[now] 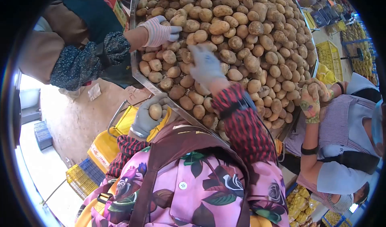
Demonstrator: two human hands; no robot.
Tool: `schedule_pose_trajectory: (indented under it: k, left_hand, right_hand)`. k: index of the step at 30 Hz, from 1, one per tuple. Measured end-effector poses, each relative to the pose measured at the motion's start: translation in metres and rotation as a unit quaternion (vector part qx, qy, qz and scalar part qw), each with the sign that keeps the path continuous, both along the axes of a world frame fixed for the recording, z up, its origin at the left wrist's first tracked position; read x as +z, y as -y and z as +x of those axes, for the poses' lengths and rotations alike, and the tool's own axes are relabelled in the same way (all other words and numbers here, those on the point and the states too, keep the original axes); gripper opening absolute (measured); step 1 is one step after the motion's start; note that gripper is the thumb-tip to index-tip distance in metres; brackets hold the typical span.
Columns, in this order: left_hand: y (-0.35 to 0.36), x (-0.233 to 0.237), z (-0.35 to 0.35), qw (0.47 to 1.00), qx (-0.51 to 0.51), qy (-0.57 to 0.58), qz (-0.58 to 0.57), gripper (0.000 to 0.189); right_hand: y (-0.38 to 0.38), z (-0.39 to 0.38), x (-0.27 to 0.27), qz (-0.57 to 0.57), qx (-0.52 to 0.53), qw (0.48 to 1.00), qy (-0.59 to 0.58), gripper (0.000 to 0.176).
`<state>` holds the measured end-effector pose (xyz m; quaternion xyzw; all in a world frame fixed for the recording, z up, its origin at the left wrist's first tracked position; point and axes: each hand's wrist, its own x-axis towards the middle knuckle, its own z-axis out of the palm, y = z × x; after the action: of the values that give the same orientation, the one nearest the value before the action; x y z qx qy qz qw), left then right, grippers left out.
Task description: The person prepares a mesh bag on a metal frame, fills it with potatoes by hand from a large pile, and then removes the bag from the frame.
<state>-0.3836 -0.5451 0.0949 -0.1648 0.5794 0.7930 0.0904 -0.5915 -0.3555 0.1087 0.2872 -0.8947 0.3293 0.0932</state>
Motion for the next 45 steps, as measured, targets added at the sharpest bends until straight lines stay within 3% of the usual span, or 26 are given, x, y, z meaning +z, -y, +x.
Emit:
schedule_pose_trajectory:
  k: [2,3,6,8,9,10,11,12,13,14,15,16,18,20,22,24,26,30,32,34,37,41,42,43,44,45]
  left_hand:
    - [-0.008,0.009,-0.013,0.979,0.026,0.044,0.197,0.046]
    - [-0.012,0.011,-0.018,0.976,0.031,0.041,0.211,0.051]
    - [-0.018,0.016,-0.035,0.943,0.04,-0.022,0.331,0.056]
    - [-0.017,0.004,-0.042,0.959,0.072,-0.035,0.272,0.057]
    - [-0.017,0.003,-0.04,0.989,0.009,-0.113,0.1,0.06]
    - [-0.016,0.002,-0.036,0.979,-0.054,-0.182,-0.079,0.065]
    - [-0.015,-0.015,-0.034,0.986,-0.049,-0.161,-0.02,0.055]
    - [-0.017,-0.022,-0.036,0.986,-0.048,-0.16,-0.021,0.055]
    - [-0.017,-0.028,-0.04,0.928,-0.064,-0.091,0.356,0.055]
    - [-0.016,-0.029,-0.047,0.731,-0.074,-0.005,0.678,0.063]
    - [-0.018,-0.028,-0.051,0.649,-0.096,-0.021,0.755,0.066]
    - [-0.022,-0.028,-0.053,0.647,-0.103,-0.019,0.755,0.066]
    - [-0.031,0.006,-0.067,0.778,0.155,0.037,0.608,0.065]
    - [-0.031,0.013,-0.088,0.787,0.112,-0.022,0.606,0.065]
    - [-0.032,0.018,-0.09,0.819,0.109,-0.011,0.564,0.067]
    - [-0.04,0.012,-0.087,0.816,0.148,0.022,0.559,0.066]
    - [-0.041,-0.002,-0.088,0.752,0.153,0.088,0.635,0.063]
    - [-0.036,-0.013,-0.094,0.801,0.18,0.089,0.564,0.069]
    - [-0.031,-0.015,-0.089,0.777,0.16,0.108,0.599,0.07]
    - [-0.031,-0.022,-0.091,0.804,0.079,0.076,0.585,0.07]
    - [-0.043,-0.009,-0.105,0.774,0.063,0.084,0.625,0.067]
    - [-0.048,0.023,-0.133,0.748,0.043,0.028,0.661,0.069]
    - [-0.048,0.031,-0.137,0.733,0.04,0.002,0.679,0.071]
    - [-0.048,0.038,-0.141,0.763,0.057,0.014,0.644,0.07]
    - [-0.048,0.035,-0.142,0.76,0.058,0.018,0.647,0.07]
    - [-0.047,0.032,-0.142,0.753,0.092,0.041,0.65,0.069]
  right_hand:
    - [0.025,-0.004,-0.009,0.156,0.039,0.986,0.042,0.041]
    - [0.026,-0.006,-0.011,0.154,0.038,0.987,0.036,0.041]
    - [0.013,0.008,0.002,-0.022,0.16,0.974,0.162,0.042]
    - [0.008,0.01,0.015,-0.038,0.278,0.956,0.09,0.034]
    - [0.008,0.0,0.024,-0.03,0.281,0.955,0.094,0.034]
    - [0.01,-0.017,0.034,0.021,0.163,0.986,-0.019,0.038]
    - [0.012,-0.032,0.038,0.068,0.041,0.988,-0.135,0.042]
    - [0.013,-0.048,0.033,0.067,0.042,0.988,-0.134,0.042]
    - [0.014,-0.065,0.025,0.146,0.037,0.977,-0.15,0.038]
    - [0.016,-0.073,0.027,0.223,0.028,0.96,-0.164,0.034]
    - [0.018,-0.073,0.026,0.219,0.029,0.962,-0.161,0.034]
    - [0.017,-0.067,0.023,0.199,0.027,0.971,-0.127,0.034]
    - [0.007,-0.041,0.015,0.096,0.038,0.984,-0.148,0.036]
    - [-0.004,-0.026,0.028,0.098,0.19,0.965,0.155,0.047]
    - [-0.009,-0.034,0.04,0.071,0.114,0.989,-0.053,0.049]
    - [-0.011,-0.092,0.059,0.103,-0.034,0.982,-0.154,0.047]
    - [-0.017,-0.087,0.043,0.152,-0.032,0.979,-0.132,0.044]
    - [-0.035,-0.026,0.045,0.071,0.035,0.995,-0.066,0.042]
    - [-0.043,-0.05,0.044,-0.011,0.025,0.995,-0.098,0.04]
    - [-0.037,-0.083,0.057,-0.001,-0.092,0.989,-0.115,0.035]
    - [-0.038,-0.119,0.035,0.107,-0.111,0.987,-0.033,0.033]
    - [-0.04,-0.096,0.062,-0.099,-0.108,0.989,0.03,0.032]
    - [-0.038,-0.074,0.074,-0.18,-0.071,0.973,0.125,0.032]
    - [-0.035,-0.052,0.088,-0.121,-0.042,0.982,0.141,0.038]
    - [-0.032,-0.036,0.074,-0.087,0.017,0.994,0.056,0.041]
    - [-0.031,-0.025,0.076,-0.048,0.118,0.983,0.132,0.041]
